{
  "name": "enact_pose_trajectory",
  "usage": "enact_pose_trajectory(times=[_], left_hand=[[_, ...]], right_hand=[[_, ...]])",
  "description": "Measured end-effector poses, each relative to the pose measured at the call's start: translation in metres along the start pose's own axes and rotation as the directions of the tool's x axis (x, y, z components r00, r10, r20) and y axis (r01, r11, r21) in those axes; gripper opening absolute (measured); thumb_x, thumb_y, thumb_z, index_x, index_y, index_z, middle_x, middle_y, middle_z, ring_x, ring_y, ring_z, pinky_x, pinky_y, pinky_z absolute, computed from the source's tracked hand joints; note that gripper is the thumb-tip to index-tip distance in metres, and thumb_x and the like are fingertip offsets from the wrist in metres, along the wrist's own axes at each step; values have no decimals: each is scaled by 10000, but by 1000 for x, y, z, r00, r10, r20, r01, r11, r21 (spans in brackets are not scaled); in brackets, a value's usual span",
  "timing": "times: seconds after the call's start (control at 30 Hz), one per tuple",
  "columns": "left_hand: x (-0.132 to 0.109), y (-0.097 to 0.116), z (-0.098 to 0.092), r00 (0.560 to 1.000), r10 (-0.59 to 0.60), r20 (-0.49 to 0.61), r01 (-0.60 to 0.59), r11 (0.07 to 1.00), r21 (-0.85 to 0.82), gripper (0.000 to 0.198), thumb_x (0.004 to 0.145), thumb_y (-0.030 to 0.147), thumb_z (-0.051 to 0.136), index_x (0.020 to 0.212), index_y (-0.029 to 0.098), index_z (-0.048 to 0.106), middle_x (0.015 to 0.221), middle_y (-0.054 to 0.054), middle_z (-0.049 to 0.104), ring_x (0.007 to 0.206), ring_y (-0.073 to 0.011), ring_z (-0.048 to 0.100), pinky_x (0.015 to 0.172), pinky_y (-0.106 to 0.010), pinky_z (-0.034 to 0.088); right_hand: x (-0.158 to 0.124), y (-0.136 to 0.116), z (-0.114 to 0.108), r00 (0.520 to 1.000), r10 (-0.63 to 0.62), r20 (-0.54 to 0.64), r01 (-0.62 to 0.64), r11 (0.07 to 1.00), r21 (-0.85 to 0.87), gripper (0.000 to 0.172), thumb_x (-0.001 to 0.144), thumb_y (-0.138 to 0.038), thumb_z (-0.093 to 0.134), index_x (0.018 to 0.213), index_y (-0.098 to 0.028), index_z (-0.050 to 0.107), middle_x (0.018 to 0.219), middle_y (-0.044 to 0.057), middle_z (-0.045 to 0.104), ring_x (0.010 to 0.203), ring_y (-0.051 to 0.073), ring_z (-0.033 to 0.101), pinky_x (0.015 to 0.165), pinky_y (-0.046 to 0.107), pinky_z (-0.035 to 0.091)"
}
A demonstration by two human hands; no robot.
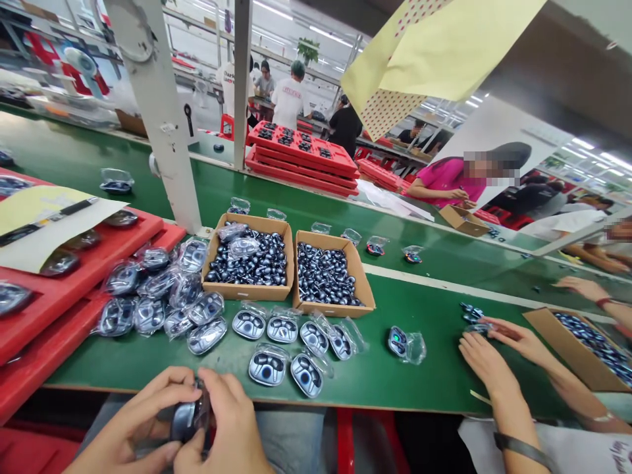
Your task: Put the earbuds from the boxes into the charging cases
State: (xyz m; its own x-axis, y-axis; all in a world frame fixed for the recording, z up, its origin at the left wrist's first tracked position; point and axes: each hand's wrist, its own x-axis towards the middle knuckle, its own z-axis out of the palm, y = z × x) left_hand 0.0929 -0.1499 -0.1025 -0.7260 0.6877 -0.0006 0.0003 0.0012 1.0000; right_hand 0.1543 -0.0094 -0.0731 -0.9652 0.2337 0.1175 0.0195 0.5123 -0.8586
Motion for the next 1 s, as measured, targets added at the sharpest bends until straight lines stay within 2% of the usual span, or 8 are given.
enact_pose_trajectory(times=[0.17, 0.3, 0.43, 0.53, 0.6, 0.67, 0.87, 1.0], left_hand=[[9, 2, -3, 997, 41, 64, -37, 998, -59, 256, 784, 402, 494, 1001, 271, 457, 1126, -85, 444, 989, -228, 530, 774, -336, 497], [26, 12, -2, 993, 96, 65, -109, 966, 233, 275, 731, 209, 531, 1002, 240, 499, 1075, -74, 506, 972, -206, 532, 756, -281, 501], [34, 11, -2, 993, 116, -9, -106, 932, 346, 409, 682, 121, 538, 1070, 241, 490, 1099, -59, 530, 976, -197, 542, 809, -287, 485], [31, 3, 1, 992, 100, -78, -77, 962, 262, 350, 702, 164, 555, 1042, 214, 489, 1071, -66, 551, 936, -187, 569, 765, -262, 502], [29, -2, 4, 985, 122, -121, -77, 942, 327, 334, 711, 209, 576, 1037, 217, 500, 1075, -69, 561, 959, -201, 561, 743, -268, 505], [28, -6, 6, 974, 194, -118, -111, 862, 494, 339, 713, 246, 592, 1043, 235, 517, 1066, -65, 582, 990, -221, 542, 760, -304, 493], [38, -14, 10, 940, 342, 8, -168, 441, 882, 359, 752, 283, 553, 1110, 253, 537, 1026, -58, 630, 851, -219, 554, 683, -318, 456], [39, -20, 14, 938, 347, 4, -153, 403, 902, 357, 794, 244, 510, 1152, 253, 520, 1020, -68, 605, 835, -199, 542, 733, -308, 456]], right_hand=[[15, 4, -15, 993, -118, 12, 118, 976, -184, 569, 648, -36, 351, 1203, -134, 429, 925, 90, 608, 783, 180, 596, 719, 314, 518], [40, 0, -35, 966, -231, 117, 257, 899, -354, 472, 724, -61, 349, 1174, -141, 465, 958, 104, 603, 845, 206, 579, 742, 355, 502], [54, -5, -55, 934, -287, 212, 341, 892, -297, 386, 822, -114, 359, 1190, -185, 454, 1035, 75, 600, 944, 176, 559, 834, 334, 469], [54, -3, -63, 936, -301, 182, 337, 916, -216, 344, 848, -170, 399, 1185, -215, 451, 1041, 52, 607, 927, 154, 574, 823, 301, 478], [53, 1, -65, 941, -300, 156, 328, 923, -201, 324, 847, -186, 422, 1167, -224, 465, 1018, 46, 616, 910, 151, 582, 810, 293, 485], [51, 5, -66, 945, -296, 142, 321, 923, -212, 297, 843, -185, 431, 1133, -219, 490, 997, 48, 621, 902, 154, 583, 799, 292, 489], [48, 17, -90, 948, -319, -3, 296, 884, -361, 244, 824, -165, 431, 1035, -202, 547, 945, 53, 640, 879, 168, 588, 764, 302, 487], [60, 37, -134, 962, -224, -158, 106, 836, -539, 242, 824, -249, 420, 1009, -194, 566, 959, 73, 644, 878, 199, 596, 777, 351, 479]])
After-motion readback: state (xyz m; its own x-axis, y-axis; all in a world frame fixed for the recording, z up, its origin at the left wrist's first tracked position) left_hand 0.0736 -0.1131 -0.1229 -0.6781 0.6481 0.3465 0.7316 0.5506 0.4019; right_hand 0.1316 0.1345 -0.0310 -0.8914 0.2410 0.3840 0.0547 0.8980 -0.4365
